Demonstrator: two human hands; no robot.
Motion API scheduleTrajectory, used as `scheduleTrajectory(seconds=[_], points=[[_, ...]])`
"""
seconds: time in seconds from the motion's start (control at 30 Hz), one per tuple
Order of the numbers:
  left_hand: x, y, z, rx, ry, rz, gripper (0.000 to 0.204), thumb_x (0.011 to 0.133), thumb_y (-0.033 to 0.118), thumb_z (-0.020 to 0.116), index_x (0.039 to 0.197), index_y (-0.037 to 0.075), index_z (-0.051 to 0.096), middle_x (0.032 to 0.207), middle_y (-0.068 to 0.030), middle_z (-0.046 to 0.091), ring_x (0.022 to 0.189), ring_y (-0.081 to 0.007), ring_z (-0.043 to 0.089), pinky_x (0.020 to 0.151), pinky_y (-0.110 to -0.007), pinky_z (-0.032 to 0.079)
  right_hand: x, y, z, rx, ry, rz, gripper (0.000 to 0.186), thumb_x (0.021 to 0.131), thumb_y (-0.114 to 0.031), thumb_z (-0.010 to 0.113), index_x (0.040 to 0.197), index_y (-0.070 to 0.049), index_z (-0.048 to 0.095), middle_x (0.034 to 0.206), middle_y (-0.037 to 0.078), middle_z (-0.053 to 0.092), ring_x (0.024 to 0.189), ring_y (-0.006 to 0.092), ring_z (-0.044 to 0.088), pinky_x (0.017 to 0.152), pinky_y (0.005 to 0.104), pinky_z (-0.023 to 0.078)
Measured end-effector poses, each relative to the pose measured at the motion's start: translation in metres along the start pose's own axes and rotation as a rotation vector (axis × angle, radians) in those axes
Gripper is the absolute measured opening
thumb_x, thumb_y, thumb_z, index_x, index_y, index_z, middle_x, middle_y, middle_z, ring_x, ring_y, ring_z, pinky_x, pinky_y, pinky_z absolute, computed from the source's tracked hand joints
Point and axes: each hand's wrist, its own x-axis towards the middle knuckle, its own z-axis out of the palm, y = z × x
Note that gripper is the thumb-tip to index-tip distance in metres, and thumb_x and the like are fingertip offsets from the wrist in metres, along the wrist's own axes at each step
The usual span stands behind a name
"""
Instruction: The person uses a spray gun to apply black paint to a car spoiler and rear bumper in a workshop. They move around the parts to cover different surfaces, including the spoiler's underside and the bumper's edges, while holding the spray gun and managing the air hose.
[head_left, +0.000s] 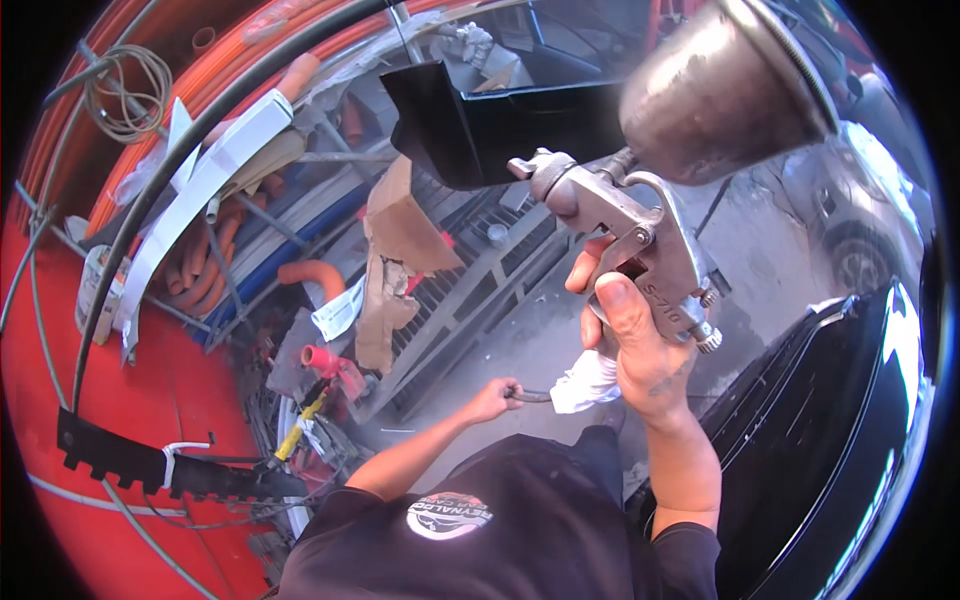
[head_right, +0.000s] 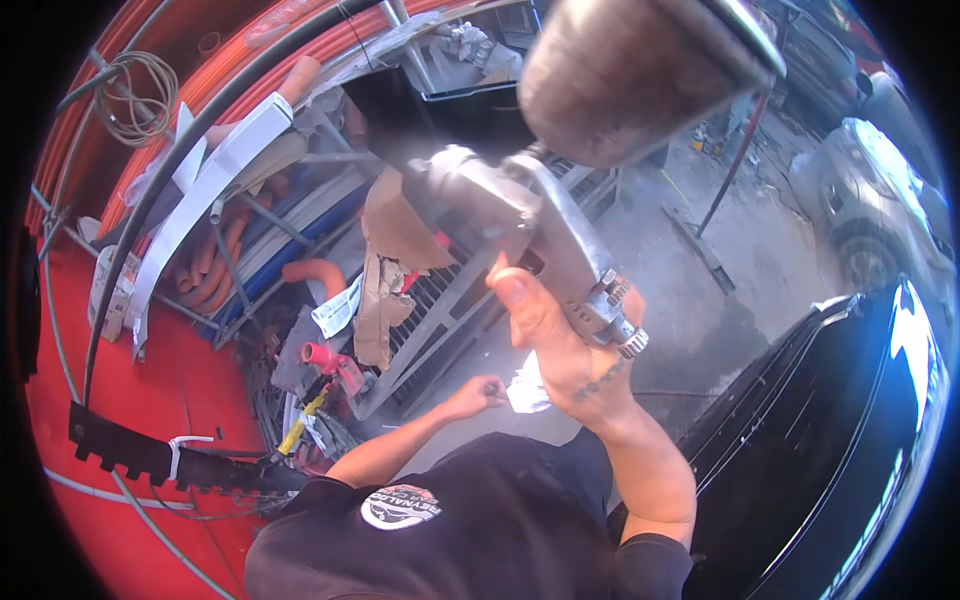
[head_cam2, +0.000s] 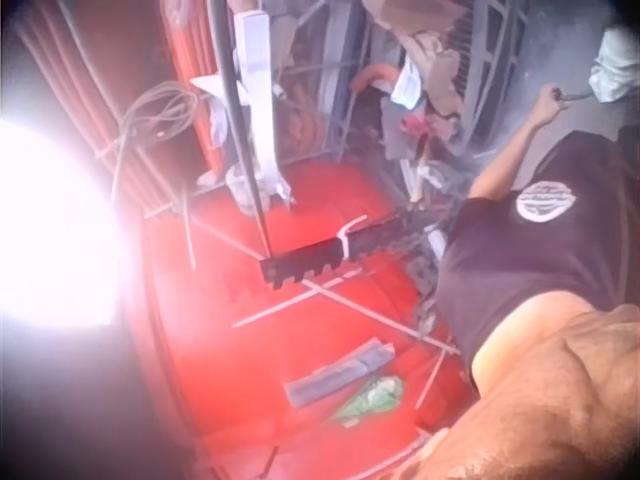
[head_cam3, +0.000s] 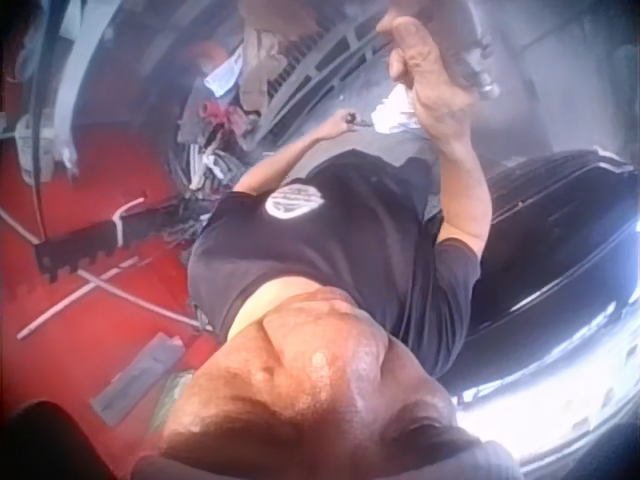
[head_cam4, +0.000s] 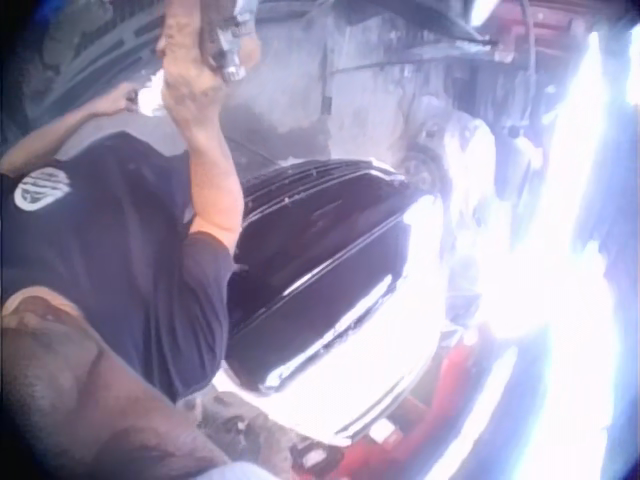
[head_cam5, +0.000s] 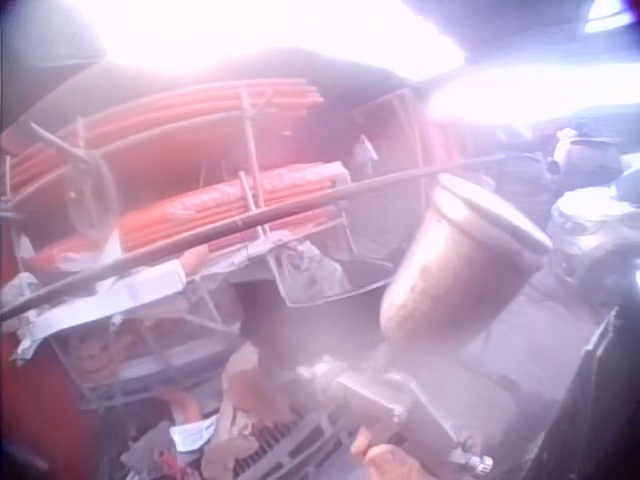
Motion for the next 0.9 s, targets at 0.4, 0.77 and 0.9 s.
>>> scheduleTrajectory(seconds=[0.4, 0.77, 0.9], points=[[-0.083, -0.103, -0.032, 0.311, 0.069, -0.043, 0.028, 0.077, -0.006, 0.059, 0.101, 0.000, 0.073, 0.097, -0.0161, 0.074, 0.093, -0.0264, 0.072, 0.081, -0.040, 0.058, -0.096, 0.143, 0.008, -0.078, 0.491, 0.521, 0.035, 0.102, -0.034, 0.067, 0.104, 0.002, 0.071, 0.082, 0.006, 0.069, 0.049, 0.0129, 0.061, 0.044, 0.0290, 0.049], [-0.107, 0.000, -0.008, 0.127, -0.017, 0.039, 0.021, 0.092, 0.016, 0.077, 0.105, 0.001, 0.068, 0.089, -0.0057, 0.071, 0.084, -0.0136, 0.063, 0.078, -0.032, 0.052, -0.047, 0.011, 0.056, 0.124, 0.313, 0.128, 0.027, 0.102, -0.025, 0.071, 0.101, 0.001, 0.073, 0.082, 0.005, 0.072, 0.053, 0.0113, 0.062, 0.048, 0.0279, 0.048], [-0.113, 0.013, 0.008, 0.072, 0.038, 0.050, 0.026, 0.095, 0.020, 0.078, 0.108, -0.001, 0.069, 0.093, -0.0069, 0.072, 0.087, -0.0145, 0.065, 0.079, -0.033, 0.052, -0.048, -0.016, 0.070, 0.148, 0.208, -0.090, 0.023, 0.102, -0.021, 0.071, 0.101, 0.002, 0.073, 0.084, 0.006, 0.074, 0.056, 0.0109, 0.063, 0.051, 0.0282, 0.048]])
